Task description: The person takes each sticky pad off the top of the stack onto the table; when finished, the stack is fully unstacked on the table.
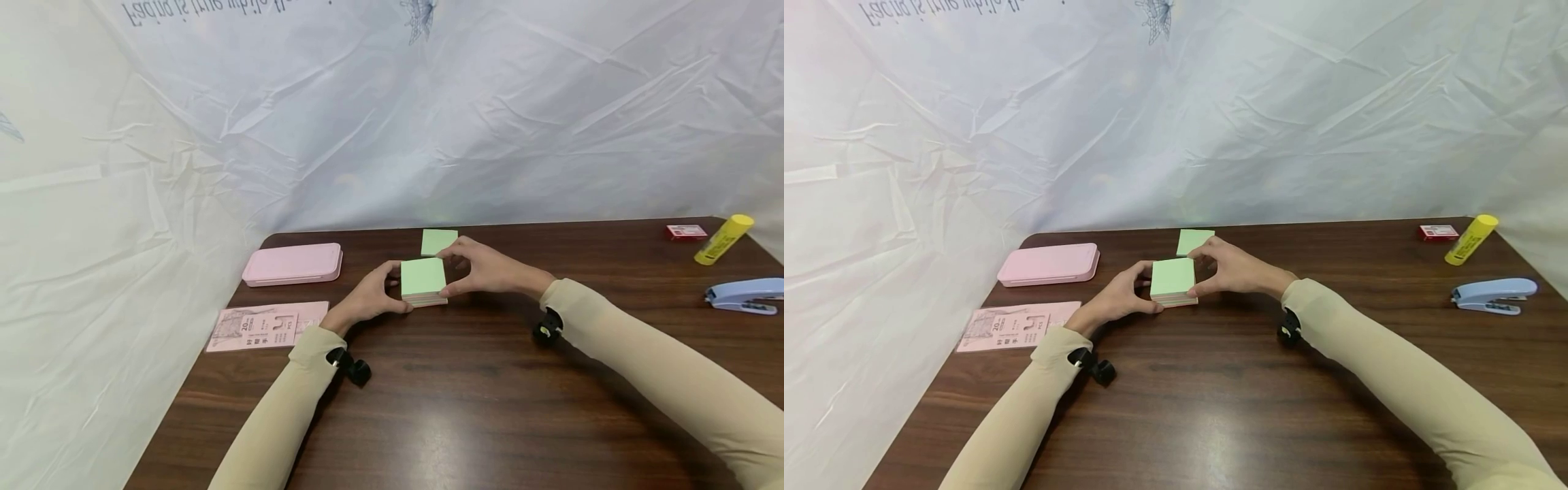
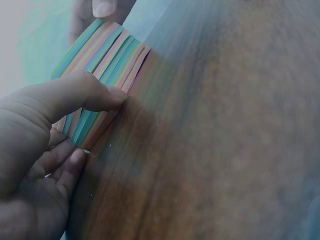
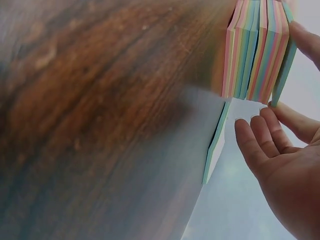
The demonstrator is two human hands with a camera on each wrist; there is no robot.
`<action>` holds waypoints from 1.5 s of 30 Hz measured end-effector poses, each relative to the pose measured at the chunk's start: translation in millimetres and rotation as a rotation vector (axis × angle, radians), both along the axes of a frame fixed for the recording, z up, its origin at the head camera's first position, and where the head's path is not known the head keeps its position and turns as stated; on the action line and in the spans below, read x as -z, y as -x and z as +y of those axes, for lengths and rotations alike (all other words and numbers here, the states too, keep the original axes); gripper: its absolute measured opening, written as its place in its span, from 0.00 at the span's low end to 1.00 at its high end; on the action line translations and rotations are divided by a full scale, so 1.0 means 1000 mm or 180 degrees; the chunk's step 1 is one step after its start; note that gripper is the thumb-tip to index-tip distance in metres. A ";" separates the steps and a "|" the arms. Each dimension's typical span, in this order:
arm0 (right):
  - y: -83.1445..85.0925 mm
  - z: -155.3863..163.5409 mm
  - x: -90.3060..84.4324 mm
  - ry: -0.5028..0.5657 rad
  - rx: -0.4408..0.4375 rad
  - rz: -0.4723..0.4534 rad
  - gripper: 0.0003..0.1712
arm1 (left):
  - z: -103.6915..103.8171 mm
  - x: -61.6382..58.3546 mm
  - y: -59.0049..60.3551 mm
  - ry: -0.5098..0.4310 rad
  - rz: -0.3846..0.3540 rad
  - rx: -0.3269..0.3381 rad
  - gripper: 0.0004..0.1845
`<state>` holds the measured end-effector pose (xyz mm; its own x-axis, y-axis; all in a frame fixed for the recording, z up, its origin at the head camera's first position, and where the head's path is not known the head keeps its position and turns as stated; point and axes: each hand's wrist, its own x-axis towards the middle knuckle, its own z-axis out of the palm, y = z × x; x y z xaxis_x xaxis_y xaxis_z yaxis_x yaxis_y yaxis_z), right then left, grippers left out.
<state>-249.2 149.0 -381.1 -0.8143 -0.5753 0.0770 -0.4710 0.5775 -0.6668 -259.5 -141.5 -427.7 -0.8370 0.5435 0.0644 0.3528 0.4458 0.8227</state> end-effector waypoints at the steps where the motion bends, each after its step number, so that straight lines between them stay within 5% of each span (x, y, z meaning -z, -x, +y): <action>1: 0.000 0.000 0.000 0.0006 0.0011 0.0011 0.44 | 0.000 0.000 0.000 -0.0007 0.0008 0.0005 0.46; 25: 0.010 0.042 -0.020 0.0099 0.0393 -0.0010 0.47 | -0.002 -0.003 -0.003 0.0046 -0.0004 -0.0045 0.47; 45: 0.035 0.098 -0.009 -0.0185 0.0792 -0.0108 0.49 | 0.000 -0.005 -0.006 0.0046 -0.0022 -0.0016 0.47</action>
<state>-284.3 246.6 -371.6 -0.9329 -0.3595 0.0199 -0.2875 0.7106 -0.6421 -253.4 -141.3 -423.0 -0.8401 0.5401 0.0509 0.3449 0.4594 0.8186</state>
